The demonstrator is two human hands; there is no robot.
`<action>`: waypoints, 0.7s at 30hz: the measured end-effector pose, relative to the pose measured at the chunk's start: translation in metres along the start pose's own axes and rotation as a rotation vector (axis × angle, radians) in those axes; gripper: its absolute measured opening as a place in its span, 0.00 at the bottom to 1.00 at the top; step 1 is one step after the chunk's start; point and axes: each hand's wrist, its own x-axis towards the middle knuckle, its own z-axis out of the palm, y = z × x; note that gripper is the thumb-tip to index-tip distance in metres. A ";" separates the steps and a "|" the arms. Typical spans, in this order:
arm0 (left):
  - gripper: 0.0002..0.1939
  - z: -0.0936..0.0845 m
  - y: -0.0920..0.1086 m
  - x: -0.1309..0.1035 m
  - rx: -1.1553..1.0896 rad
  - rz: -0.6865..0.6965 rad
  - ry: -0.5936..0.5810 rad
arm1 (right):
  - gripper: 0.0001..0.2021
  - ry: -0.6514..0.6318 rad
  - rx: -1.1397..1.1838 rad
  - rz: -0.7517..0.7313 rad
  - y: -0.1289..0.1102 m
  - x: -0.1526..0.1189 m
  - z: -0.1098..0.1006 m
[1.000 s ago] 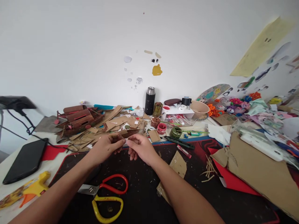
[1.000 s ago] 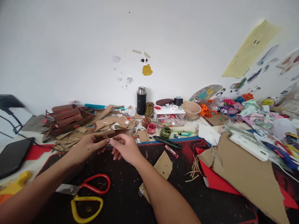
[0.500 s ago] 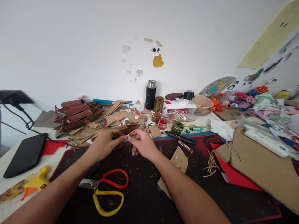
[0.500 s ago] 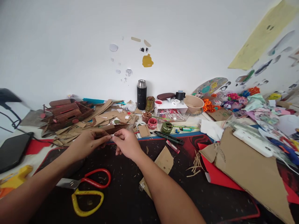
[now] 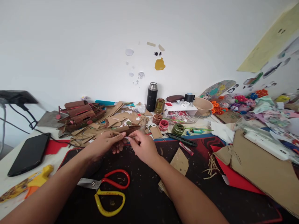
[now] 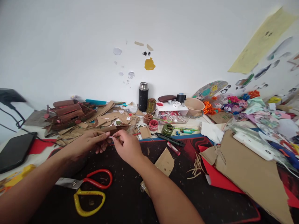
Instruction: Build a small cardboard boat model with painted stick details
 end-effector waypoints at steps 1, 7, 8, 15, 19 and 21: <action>0.31 0.000 0.000 -0.001 -0.061 -0.021 -0.002 | 0.09 0.000 -0.055 -0.027 -0.001 -0.001 0.000; 0.25 -0.001 -0.005 0.000 -0.176 -0.069 0.007 | 0.09 -0.041 -0.079 -0.026 -0.004 -0.002 -0.001; 0.25 -0.002 -0.006 0.001 -0.157 -0.050 0.020 | 0.09 -0.053 -0.010 -0.001 -0.003 -0.002 -0.001; 0.26 -0.004 0.003 0.001 0.088 0.108 0.083 | 0.12 -0.083 0.558 0.193 0.007 0.008 0.004; 0.27 -0.004 0.004 0.000 0.247 0.160 0.086 | 0.19 -0.145 0.657 0.234 0.008 0.010 0.004; 0.28 -0.003 0.001 0.000 0.293 0.176 0.093 | 0.20 -0.159 0.675 0.251 0.008 0.010 0.004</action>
